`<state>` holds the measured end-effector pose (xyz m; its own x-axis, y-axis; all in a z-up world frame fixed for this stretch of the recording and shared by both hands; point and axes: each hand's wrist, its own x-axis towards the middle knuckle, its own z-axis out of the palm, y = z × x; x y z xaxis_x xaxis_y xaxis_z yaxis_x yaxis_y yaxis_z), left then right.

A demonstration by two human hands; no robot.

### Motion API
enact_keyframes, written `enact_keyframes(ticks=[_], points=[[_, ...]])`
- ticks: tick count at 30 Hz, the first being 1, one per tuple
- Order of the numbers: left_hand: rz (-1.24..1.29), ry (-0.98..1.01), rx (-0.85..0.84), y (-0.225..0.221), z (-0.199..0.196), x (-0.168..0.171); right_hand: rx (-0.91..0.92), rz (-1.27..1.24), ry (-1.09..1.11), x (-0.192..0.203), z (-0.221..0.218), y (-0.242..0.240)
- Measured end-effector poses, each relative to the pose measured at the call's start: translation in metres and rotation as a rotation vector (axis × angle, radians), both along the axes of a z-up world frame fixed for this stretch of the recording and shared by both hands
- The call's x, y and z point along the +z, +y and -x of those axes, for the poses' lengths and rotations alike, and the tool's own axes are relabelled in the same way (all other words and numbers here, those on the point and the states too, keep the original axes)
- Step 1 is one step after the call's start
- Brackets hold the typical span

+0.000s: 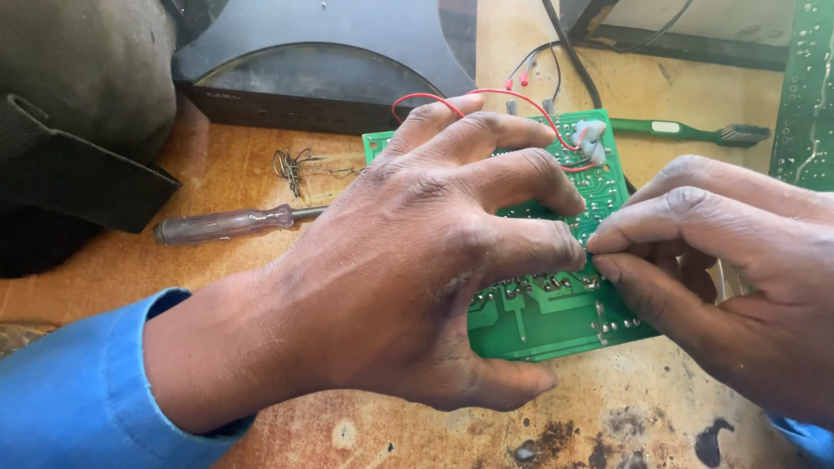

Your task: Soldering components and wires onto a circuit board and cleaning the board with a brush.

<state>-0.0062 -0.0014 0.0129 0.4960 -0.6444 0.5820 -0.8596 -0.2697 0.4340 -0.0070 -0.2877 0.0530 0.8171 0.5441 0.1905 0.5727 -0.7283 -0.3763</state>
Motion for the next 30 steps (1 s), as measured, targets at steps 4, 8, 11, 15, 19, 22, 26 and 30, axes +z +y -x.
enact_keyframes(ticks=[4, 8, 11, 15, 19, 22, 26, 30], points=[[0.013, 0.001, -0.007, -0.002, 0.001, 0.002, -0.023, 0.064, -0.02, -0.012, 0.013, 0.044], [0.017, 0.0, -0.009, -0.001, 0.0, 0.003, -0.058, 0.121, 0.021, -0.015, 0.013, 0.038], [0.017, -0.004, -0.002, 0.0, 0.0, 0.003, -0.082, 0.178, 0.035, -0.017, 0.012, 0.035], [0.02, -0.007, -0.008, 0.001, -0.001, 0.001, -0.028, 0.133, 0.018, -0.017, 0.012, 0.037], [0.024, -0.009, -0.015, -0.001, -0.001, 0.001, -0.015, 0.104, 0.017, -0.016, 0.011, 0.038], [0.016, -0.003, -0.002, -0.003, -0.001, 0.001, -0.014, 0.042, 0.089, -0.014, 0.01, 0.035], [0.016, -0.01, 0.0, -0.004, -0.002, 0.001, -0.035, -0.015, 0.141, -0.011, 0.008, 0.035], [0.015, -0.002, -0.006, -0.004, -0.002, 0.0, -0.046, -0.034, 0.146, -0.009, 0.008, 0.037]])
